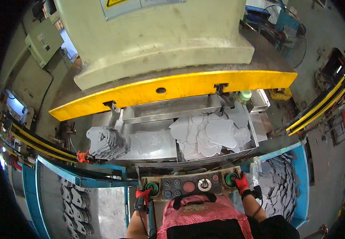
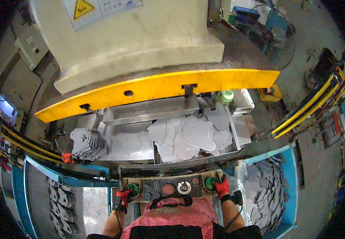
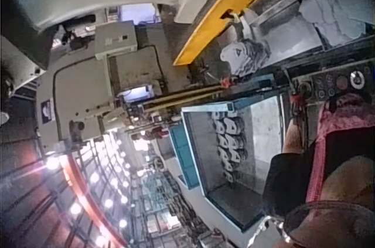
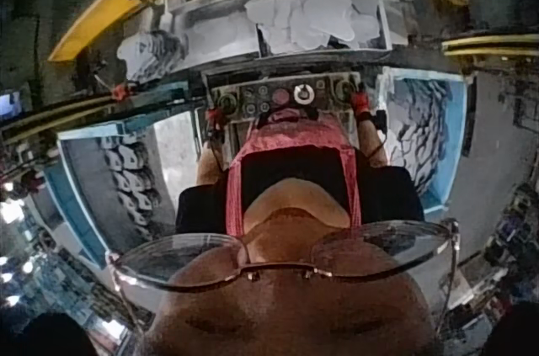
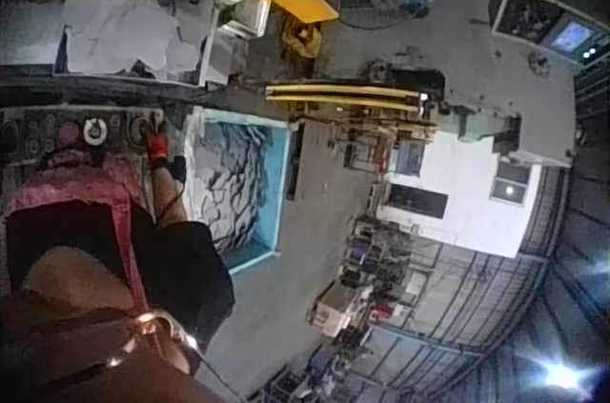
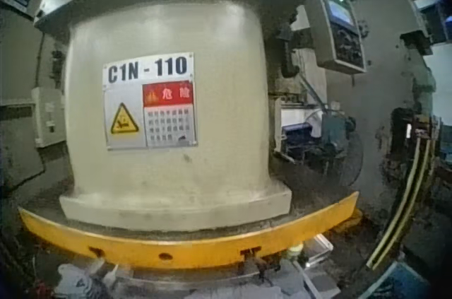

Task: Operating an industrial press to stamp metal components from flat sheets.

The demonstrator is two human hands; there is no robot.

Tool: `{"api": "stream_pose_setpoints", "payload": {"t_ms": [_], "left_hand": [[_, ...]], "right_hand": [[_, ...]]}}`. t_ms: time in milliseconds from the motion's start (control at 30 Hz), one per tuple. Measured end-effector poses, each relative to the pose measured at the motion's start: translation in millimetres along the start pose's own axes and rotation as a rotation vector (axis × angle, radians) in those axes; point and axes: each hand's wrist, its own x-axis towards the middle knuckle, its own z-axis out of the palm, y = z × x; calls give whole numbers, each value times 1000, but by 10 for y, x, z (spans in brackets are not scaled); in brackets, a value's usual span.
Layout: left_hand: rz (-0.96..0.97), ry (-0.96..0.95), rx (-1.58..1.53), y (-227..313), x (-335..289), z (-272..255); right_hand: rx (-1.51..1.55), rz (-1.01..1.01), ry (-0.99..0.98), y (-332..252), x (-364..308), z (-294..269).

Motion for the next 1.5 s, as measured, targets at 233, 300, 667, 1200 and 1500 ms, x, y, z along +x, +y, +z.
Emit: {"api": "stream_pose_setpoints", "payload": {"t_ms": [233, 300, 667, 1200, 1500], "left_hand": [[56, -55, 101, -76, 15, -70], [14, 4, 12, 82, -182, -51], [110, 269, -220, 591, -1376, 62], [681, -290, 123, 3061, -1127, 1227], [364, -473, 201, 4594, -459, 1782]], "right_hand": [[-87, -39, -148, -49, 20, -166], [-44, 215, -115, -348, 19, -311], [-1194, -1192, -242, -3126, 280, 750], [-1637, -1084, -429, -3353, 504, 1253], [-1702, -1245, -337, -3397, 670, 1377]]}}
